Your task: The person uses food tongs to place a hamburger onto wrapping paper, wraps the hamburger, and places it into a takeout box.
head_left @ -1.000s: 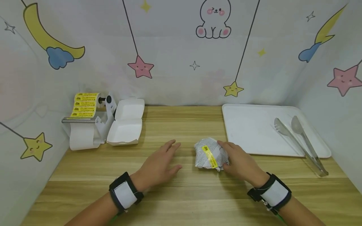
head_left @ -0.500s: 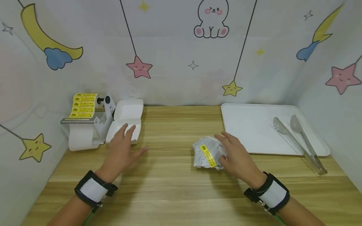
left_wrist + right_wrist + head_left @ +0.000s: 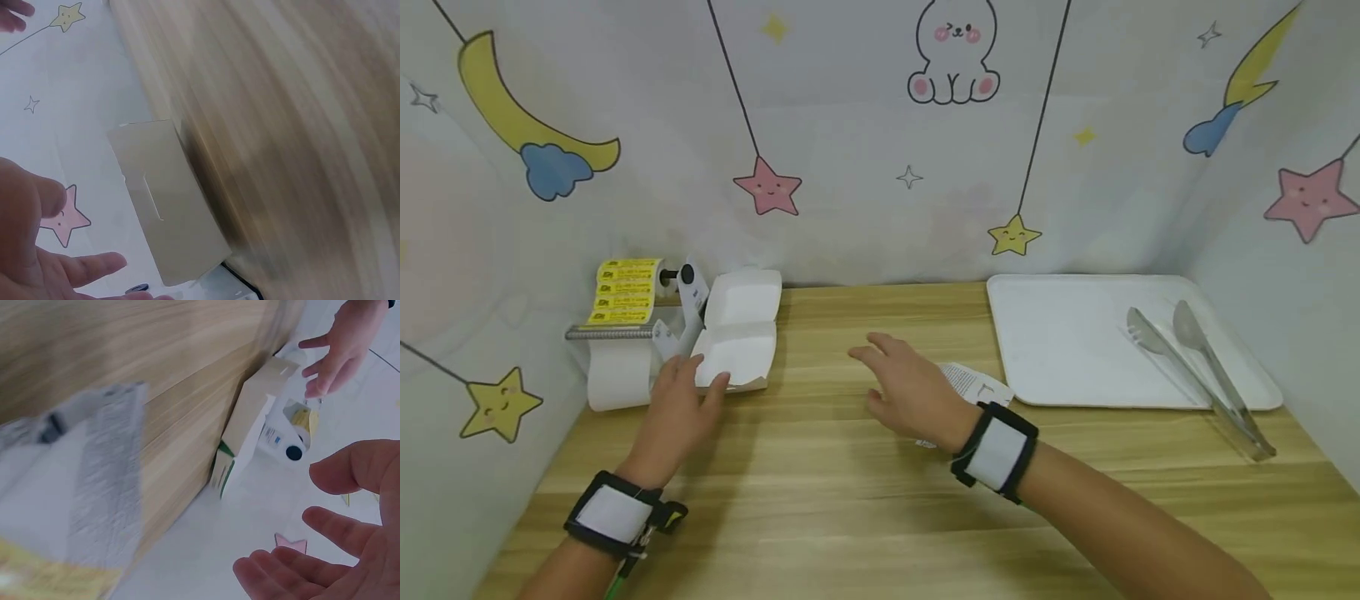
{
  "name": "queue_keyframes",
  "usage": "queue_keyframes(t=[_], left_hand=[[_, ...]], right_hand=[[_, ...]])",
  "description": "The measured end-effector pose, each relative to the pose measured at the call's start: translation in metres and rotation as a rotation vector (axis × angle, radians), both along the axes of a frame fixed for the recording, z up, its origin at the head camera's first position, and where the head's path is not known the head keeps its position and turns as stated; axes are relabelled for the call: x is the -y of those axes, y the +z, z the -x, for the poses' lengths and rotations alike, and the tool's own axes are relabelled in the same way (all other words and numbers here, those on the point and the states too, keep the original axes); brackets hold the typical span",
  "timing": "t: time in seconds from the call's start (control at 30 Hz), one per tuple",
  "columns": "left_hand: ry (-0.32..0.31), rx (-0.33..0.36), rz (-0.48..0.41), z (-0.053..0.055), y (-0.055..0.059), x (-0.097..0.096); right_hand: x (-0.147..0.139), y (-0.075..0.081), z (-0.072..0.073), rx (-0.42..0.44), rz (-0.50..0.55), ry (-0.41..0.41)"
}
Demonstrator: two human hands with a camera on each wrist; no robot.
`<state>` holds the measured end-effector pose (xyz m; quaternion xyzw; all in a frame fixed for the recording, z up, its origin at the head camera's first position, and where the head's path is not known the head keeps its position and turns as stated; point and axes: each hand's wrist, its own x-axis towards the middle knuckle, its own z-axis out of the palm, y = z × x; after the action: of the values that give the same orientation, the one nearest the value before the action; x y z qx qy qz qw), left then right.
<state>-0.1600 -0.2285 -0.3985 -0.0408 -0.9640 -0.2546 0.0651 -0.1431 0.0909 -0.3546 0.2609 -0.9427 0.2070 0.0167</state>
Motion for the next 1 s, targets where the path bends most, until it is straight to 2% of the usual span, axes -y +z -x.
queue_keyframes(t=[0.13, 0.3, 0.43, 0.53, 0.73, 0.83, 1.0], left_hand=[[0.003, 0.027, 0.001, 0.0, 0.001, 0.005], [0.001, 0.08, 0.056, 0.003, -0.003, 0.013], [-0.004, 0.12, 0.081, 0.005, -0.009, 0.013], [-0.005, 0.13, 0.091, 0.004, -0.012, 0.01], [-0.031, 0.054, 0.11, -0.002, -0.017, 0.005], [-0.051, 0.026, 0.108, -0.004, -0.017, 0.004], [-0.085, -0.028, 0.122, -0.004, -0.017, 0.003]], right_hand=[[0.049, 0.002, 0.013, 0.031, -0.086, 0.043], [0.111, -0.009, 0.028, 0.006, -0.196, 0.057], [0.143, -0.016, 0.037, -0.011, -0.253, 0.056], [0.154, -0.027, 0.044, -0.016, -0.278, 0.061], [0.156, -0.051, 0.054, -0.068, -0.302, 0.022], [0.152, -0.052, 0.054, -0.093, -0.313, -0.005], [0.148, -0.045, 0.05, -0.107, -0.336, -0.002]])
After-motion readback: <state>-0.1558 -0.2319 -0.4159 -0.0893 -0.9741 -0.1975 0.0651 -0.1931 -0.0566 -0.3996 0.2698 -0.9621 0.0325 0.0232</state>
